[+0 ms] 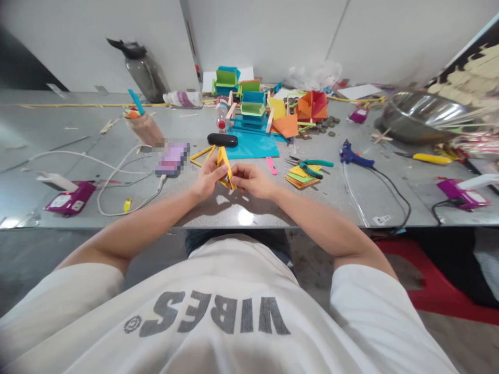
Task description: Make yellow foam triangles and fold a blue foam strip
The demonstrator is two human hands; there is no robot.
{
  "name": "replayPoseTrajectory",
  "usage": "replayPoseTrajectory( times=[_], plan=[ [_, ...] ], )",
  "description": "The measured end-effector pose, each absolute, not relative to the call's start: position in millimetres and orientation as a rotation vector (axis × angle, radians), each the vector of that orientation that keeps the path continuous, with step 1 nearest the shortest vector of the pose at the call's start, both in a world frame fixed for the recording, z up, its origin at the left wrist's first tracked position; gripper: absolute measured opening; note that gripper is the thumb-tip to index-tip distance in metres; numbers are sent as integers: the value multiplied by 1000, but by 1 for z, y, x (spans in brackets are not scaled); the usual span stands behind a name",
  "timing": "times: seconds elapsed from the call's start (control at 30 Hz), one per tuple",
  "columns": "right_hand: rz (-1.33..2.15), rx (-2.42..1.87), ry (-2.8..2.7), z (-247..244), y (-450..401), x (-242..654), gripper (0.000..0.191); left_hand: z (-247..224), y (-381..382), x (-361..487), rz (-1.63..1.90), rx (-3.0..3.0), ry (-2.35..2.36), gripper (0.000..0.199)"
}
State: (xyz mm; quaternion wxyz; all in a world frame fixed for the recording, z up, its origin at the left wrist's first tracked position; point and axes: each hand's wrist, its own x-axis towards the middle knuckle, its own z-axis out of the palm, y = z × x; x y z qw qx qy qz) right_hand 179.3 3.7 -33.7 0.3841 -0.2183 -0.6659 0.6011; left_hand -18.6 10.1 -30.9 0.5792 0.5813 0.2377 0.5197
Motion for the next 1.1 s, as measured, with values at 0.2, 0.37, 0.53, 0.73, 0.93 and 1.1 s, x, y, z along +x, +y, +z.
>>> replayPoseTrajectory(
  times=[0.2,0.37,0.53,0.73,0.93,1.1],
  plan=[
    [1518,-574,-1696,-37,5,181,43,-35,12,-20,1139,1414,523,66],
    [1515,-616,-1704,-41,9,182,47,-42,17,-20,1249,1539,564,67],
    [1504,-630,-1705,-45,11,183,50,-48,20,-19,1326,1670,621,64],
    [1389,-656,-1703,-39,10,181,51,-41,16,-23,1363,1886,646,58],
    [1046,-622,-1657,-21,7,192,48,-35,10,-26,1313,2138,593,54],
    [870,-552,-1745,-14,3,199,42,-37,9,-27,1234,2245,583,50]
  ],
)
